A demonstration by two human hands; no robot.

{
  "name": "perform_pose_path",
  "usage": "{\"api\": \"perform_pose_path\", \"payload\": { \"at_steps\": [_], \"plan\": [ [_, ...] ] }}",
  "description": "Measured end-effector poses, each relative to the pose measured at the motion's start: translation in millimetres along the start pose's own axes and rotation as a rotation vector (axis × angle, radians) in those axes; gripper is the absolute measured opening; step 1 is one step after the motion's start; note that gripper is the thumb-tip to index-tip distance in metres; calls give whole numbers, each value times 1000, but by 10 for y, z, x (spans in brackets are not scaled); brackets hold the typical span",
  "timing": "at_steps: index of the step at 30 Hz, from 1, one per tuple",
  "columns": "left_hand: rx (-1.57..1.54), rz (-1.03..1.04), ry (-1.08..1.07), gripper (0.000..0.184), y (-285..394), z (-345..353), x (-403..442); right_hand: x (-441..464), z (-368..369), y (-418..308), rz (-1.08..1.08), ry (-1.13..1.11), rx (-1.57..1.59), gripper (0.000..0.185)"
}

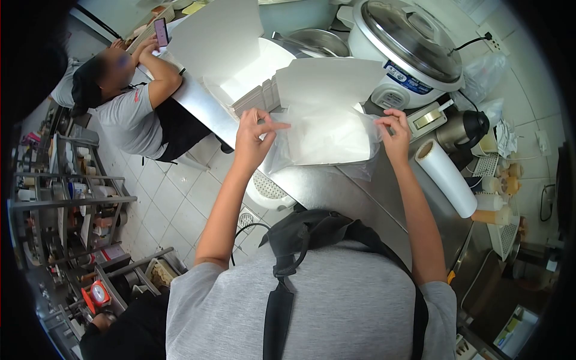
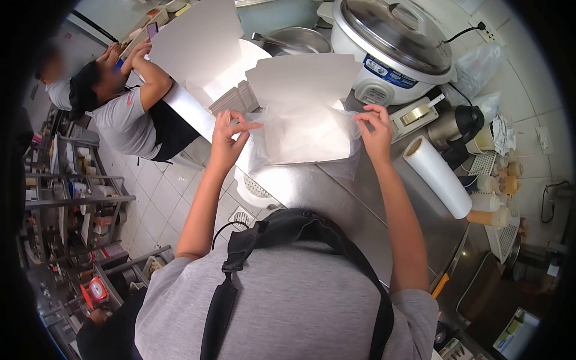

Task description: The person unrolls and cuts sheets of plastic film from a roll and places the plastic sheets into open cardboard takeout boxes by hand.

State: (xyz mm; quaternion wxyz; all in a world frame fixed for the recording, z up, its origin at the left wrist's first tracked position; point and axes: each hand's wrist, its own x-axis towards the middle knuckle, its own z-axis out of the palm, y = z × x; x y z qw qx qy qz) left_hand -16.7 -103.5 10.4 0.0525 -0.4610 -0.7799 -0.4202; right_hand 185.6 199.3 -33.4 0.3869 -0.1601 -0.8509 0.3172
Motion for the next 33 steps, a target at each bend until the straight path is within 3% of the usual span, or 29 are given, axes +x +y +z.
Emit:
{"api": "perform_pose_path", "payload": {
  "at_steps": [6,11,13,16,20,23,26,29,33],
  "plan": [
    [105,105,29,32,135,-26,-110,-76,-82,-50,-143,-118,-117,11],
    [228,329,23,20,299,63,-383,-139,-135,20,-170,-128,-178,11],
    [105,377,-33,19,373,182,-561,-178,-146,70,-147,-136,-180,12],
    [0,325,-286,22,590,233,-748,-207,-148,76,-104,-167,-172,13],
    [-89,83,-165,32,698,240,-713,-252,-156,60,-70,-188,-122,14],
    [-307,-344,85,48,457,390,-651,-290,-158,138,80,-219,-30,13],
    [-634,-866,-66,70,458,281,-371,-273,-112,152,110,-231,-4,14],
    [-119,-553,-253,80,542,284,-254,-195,-93,93,121,-331,-50,16],
    [-161,-462,-291,73,598,343,-152,-129,-52,-22,262,-393,-88,15]
  ]
}}
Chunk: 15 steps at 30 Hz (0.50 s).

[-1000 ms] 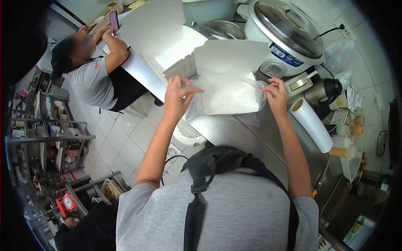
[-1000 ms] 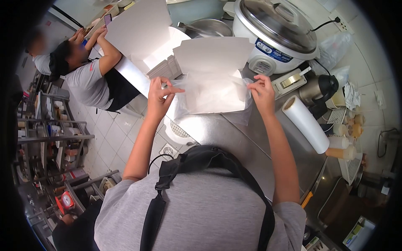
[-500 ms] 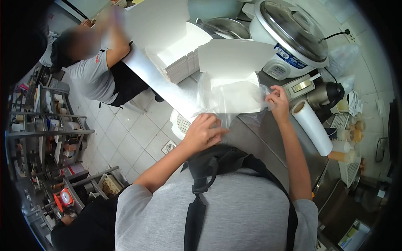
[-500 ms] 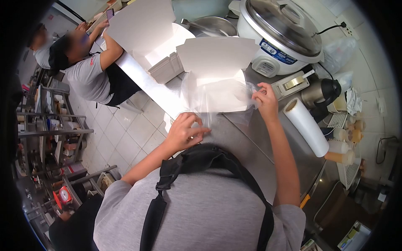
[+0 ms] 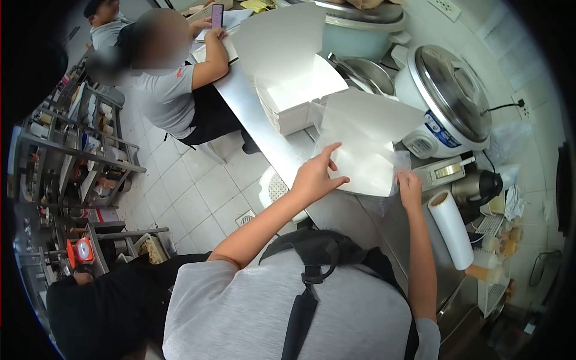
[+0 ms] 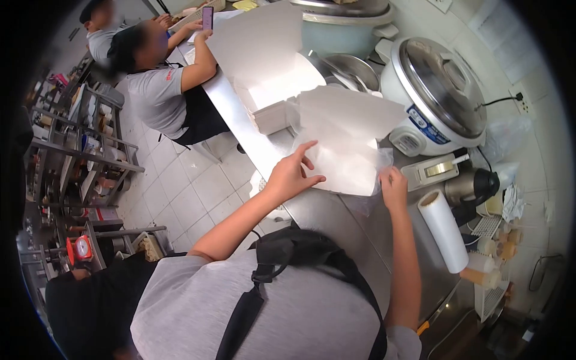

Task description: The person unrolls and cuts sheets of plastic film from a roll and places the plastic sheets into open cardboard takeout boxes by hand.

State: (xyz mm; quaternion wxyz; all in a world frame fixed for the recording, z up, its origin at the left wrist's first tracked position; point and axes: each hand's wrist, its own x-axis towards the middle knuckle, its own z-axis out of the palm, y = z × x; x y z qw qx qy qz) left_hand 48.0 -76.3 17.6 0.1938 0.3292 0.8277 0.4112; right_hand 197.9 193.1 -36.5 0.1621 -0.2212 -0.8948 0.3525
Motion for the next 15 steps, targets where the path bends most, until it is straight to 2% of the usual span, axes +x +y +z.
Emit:
{"api": "perform_pose_path", "payload": {
  "at_steps": [2,3,6,7,10,13,15],
  "plan": [
    [-37,52,2,68,-86,101,60,21,22,-5,-48,92,-53,15],
    [-42,73,-38,51,-44,111,66,37,26,-9,-70,137,-80,15],
    [20,351,-27,40,-175,349,150,83,-17,-391,-72,413,-33,14],
    [34,388,-67,34,-148,352,189,82,-20,-545,-174,402,-42,13],
    [314,296,-260,36,-269,533,371,38,56,-1022,-461,347,-81,10],
    [589,208,-276,37,-288,594,483,67,247,-1349,-631,362,-178,18],
    [791,253,-190,39,-318,606,506,166,287,-1404,-707,388,-262,28]
  ]
}}
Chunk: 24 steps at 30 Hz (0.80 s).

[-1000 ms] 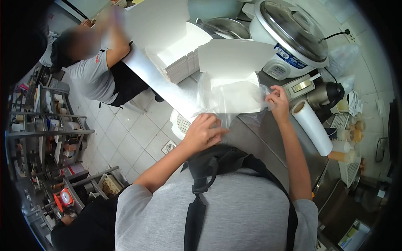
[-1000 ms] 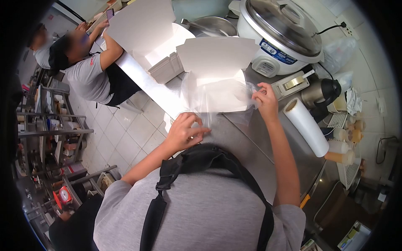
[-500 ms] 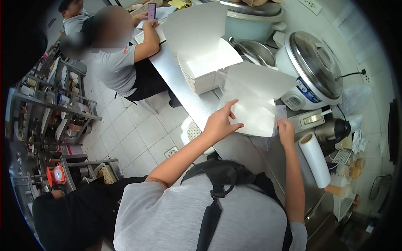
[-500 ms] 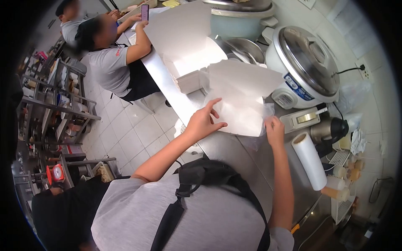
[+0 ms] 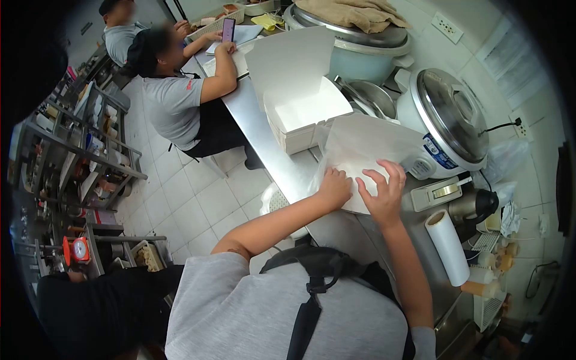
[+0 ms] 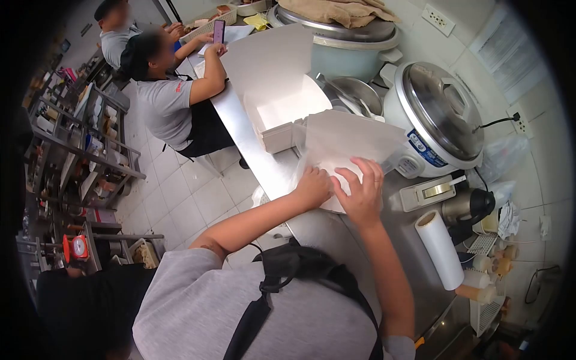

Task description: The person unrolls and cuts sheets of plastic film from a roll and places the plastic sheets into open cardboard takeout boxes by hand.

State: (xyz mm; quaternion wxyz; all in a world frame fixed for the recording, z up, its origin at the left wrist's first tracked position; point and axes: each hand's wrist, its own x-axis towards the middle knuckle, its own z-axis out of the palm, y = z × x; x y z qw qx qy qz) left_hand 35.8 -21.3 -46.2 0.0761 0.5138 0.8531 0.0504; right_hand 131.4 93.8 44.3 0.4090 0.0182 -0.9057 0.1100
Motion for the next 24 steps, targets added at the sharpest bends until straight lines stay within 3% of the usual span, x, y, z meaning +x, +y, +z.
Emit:
{"api": "perform_pose_path", "payload": {
  "at_steps": [4,7,11,16,19,22,24],
  "plan": [
    [344,-66,27,45,-53,42,14,212,142,176,-82,-95,-125,52],
    [473,-119,202,46,-135,86,14,342,147,319,-57,-251,-149,70],
    [455,-153,257,47,-249,130,15,295,188,522,89,-527,-183,80],
    [238,17,327,51,-243,20,18,315,260,519,2,-335,-177,79],
    [-140,48,545,59,-236,-271,66,344,238,497,-43,-225,-186,77],
    [-242,79,786,67,-277,-609,121,346,199,570,-13,-201,-175,79],
    [-216,97,809,69,-351,-686,241,350,184,612,43,-251,-125,81]
  ]
}}
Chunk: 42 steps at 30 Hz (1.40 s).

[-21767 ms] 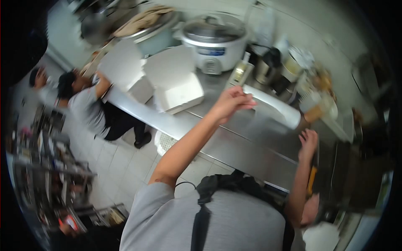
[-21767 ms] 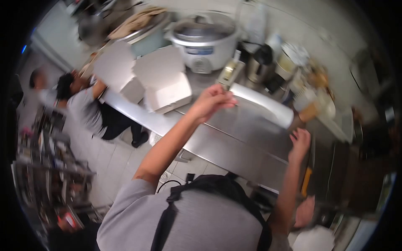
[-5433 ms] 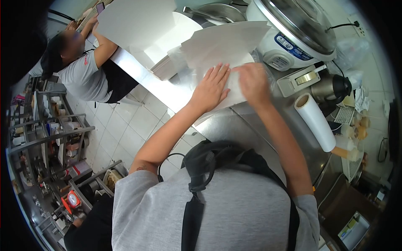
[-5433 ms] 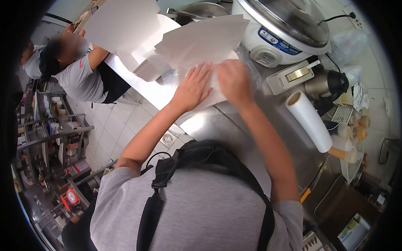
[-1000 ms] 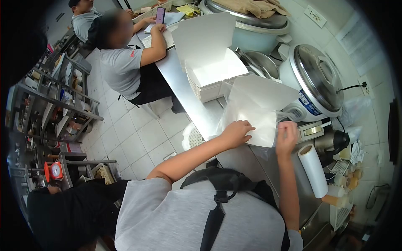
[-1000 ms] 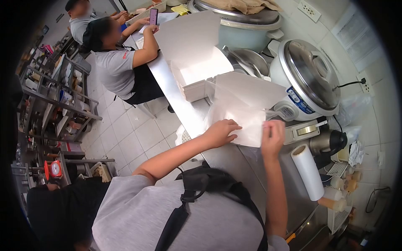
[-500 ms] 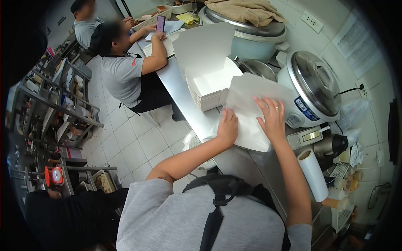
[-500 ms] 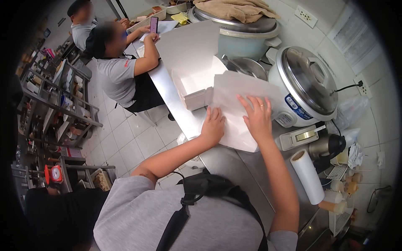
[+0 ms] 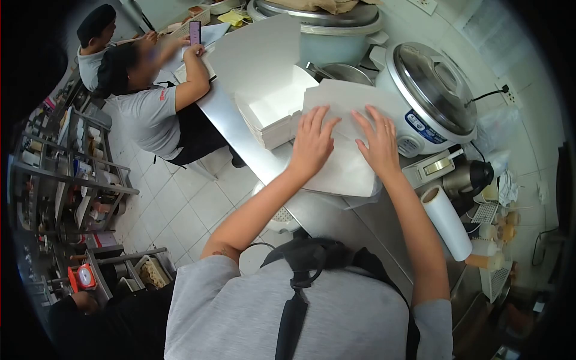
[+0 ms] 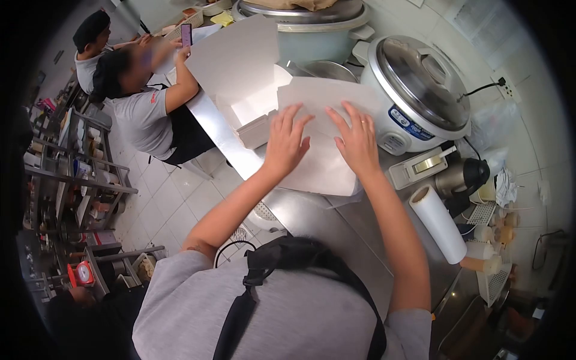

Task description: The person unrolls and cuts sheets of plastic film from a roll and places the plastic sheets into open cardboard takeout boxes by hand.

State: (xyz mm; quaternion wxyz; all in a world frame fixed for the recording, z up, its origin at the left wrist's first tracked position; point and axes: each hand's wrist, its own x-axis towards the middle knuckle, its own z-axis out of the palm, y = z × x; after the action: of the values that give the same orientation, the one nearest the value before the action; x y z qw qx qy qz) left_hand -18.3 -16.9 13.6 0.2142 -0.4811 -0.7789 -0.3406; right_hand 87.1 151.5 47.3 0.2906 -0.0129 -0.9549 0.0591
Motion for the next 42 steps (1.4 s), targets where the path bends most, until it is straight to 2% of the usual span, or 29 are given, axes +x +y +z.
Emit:
{"api": "perform_pose_path", "payload": {
  "at_steps": [2,5,8,11,14,17,18,20,24,28,31,33,35,38,41,42],
  "plan": [
    [33,14,2,73,-59,25,124,8,-15,43,64,-92,90,84],
    [28,-11,-106,73,-157,86,217,16,-12,73,143,-212,98,88],
    [19,-57,-138,71,-190,159,269,22,26,97,137,-180,76,90],
    [37,-62,-131,55,-178,250,239,28,41,86,41,-18,-7,93],
    [1,194,-119,33,-116,216,213,62,-77,-23,-31,25,-76,77],
    [-46,268,-283,19,158,92,67,-19,-99,11,-92,-41,-121,43],
    [-66,237,-387,20,254,41,-18,-66,-130,12,-83,-95,-120,32],
    [-67,247,-456,21,414,-16,-214,-203,-222,-4,-70,-199,-120,12],
    [-56,239,-631,24,641,-149,-520,-575,-341,-101,-24,-295,51,9],
    [-192,125,-685,30,787,-325,-683,-930,-277,-258,34,-345,137,11],
    [-290,-28,-416,39,768,-511,-601,-1029,-261,-325,97,-315,156,13],
    [-199,-200,-258,47,688,-664,-458,-1056,-265,-350,164,-306,179,12],
    [-42,-168,-142,52,514,-768,-350,-1063,-274,-353,253,-334,218,12],
    [-120,34,-306,54,203,-623,-392,-1077,-249,-339,316,-379,249,11],
    [-303,67,-435,54,332,-288,-417,-1092,-204,-324,344,-443,248,11],
    [-264,88,-519,57,329,-109,-456,-1104,-186,-321,353,-468,240,12]
  ]
}}
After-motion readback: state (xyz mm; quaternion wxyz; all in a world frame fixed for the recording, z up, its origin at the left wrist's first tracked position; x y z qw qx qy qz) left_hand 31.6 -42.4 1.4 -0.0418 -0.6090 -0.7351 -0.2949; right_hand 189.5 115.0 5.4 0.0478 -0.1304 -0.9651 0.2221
